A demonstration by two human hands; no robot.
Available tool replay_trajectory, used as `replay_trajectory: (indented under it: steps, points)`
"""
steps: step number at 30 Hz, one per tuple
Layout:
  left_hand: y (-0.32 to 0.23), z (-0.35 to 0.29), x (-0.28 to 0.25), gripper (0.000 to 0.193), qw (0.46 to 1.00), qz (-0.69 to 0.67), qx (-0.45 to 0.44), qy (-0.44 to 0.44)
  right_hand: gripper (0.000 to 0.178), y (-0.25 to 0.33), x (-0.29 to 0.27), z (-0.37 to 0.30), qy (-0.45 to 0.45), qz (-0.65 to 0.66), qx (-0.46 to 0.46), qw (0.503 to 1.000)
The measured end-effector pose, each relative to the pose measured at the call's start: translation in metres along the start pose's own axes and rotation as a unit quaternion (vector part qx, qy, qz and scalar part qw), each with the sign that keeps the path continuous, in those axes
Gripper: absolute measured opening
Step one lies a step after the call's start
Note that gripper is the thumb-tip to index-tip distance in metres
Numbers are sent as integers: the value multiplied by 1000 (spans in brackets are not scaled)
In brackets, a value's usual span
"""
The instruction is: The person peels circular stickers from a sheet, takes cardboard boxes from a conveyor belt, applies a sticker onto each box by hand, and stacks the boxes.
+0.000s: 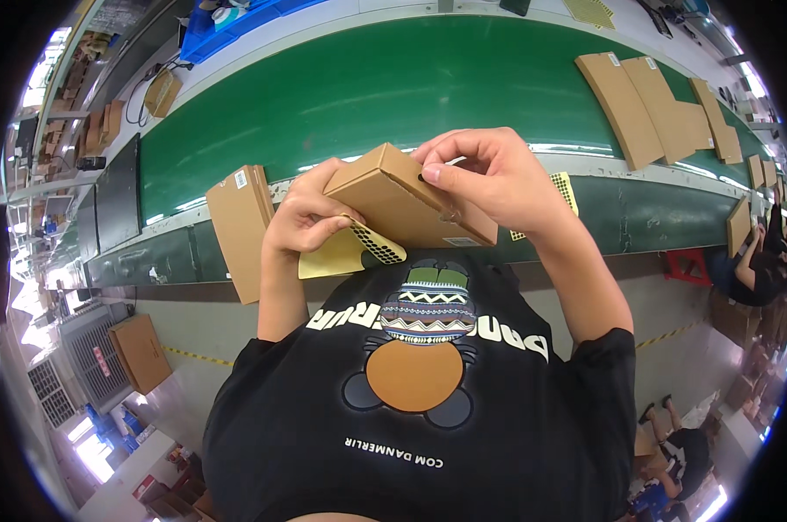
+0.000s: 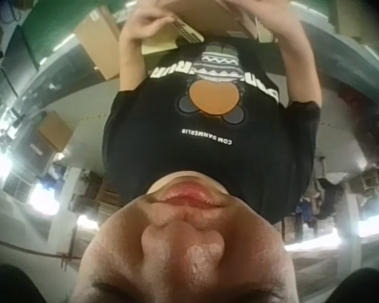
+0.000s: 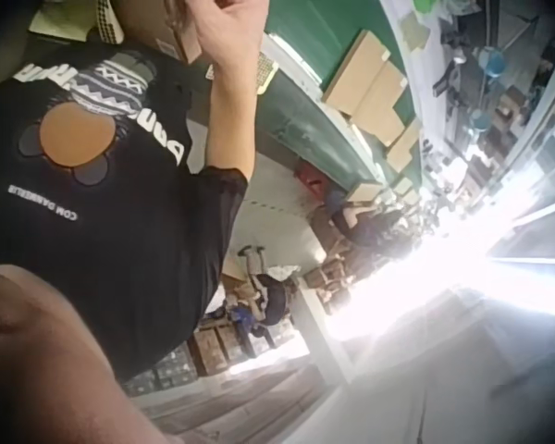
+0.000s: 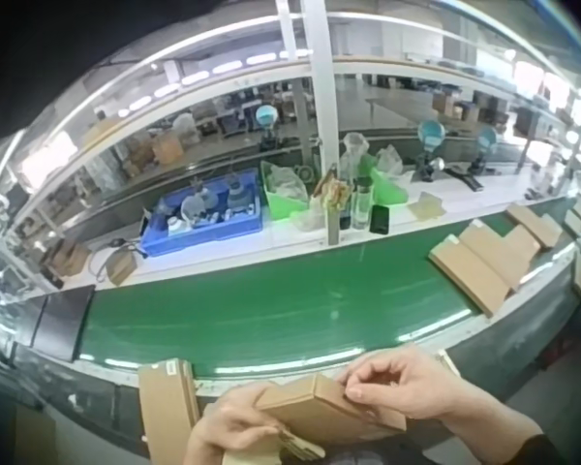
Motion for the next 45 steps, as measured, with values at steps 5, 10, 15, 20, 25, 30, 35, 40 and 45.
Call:
replay_trajectory:
  steps: [5, 10, 15, 20, 25, 30, 35, 40, 45]
  points:
    - [-4, 9, 4, 12, 999, 35, 5, 15, 12, 12, -6, -9, -18, -100, -19, 995]
    - [-11, 15, 9, 12, 998, 57, 7, 31, 11, 18, -11, -18, -17, -168, -36, 985]
    - [-13, 17, 16, 12, 996, 76, 7, 43, 11, -2, -23, -20, -16, -72, -1, 997]
    - [-10, 24, 23, 13, 999, 12, 37, 32, 15, -27, -26, -28, -20, 67, 60, 996]
    - [-6, 15, 16, 15, 999, -26, 32, -2, 26, -41, -27, -38, -89, 160, 26, 983]
    - [4, 0, -7, 15, 996, -20, 15, -89, 48, -75, -33, -58, -88, 207, -95, 970]
    - [15, -42, -26, 9, 985, -74, -50, -151, 54, -120, 4, -32, -51, 67, -57, 995]
    - [18, -128, -53, 9, 930, -131, -118, -321, 42, -139, 54, 39, 17, 111, 34, 993]
    - [-22, -245, -58, 21, 809, -272, -15, -521, 36, -150, 136, 117, 78, 94, 116, 986]
Point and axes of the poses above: each hand's wrist, its own z-axis towards the middle knuckle, its own x-axis out of the palm, y = z × x, the point moved 5 cm from there along z, towards the middle knuckle, and after that the axes turned 10 degrees about -x, right-handed, at the moved point
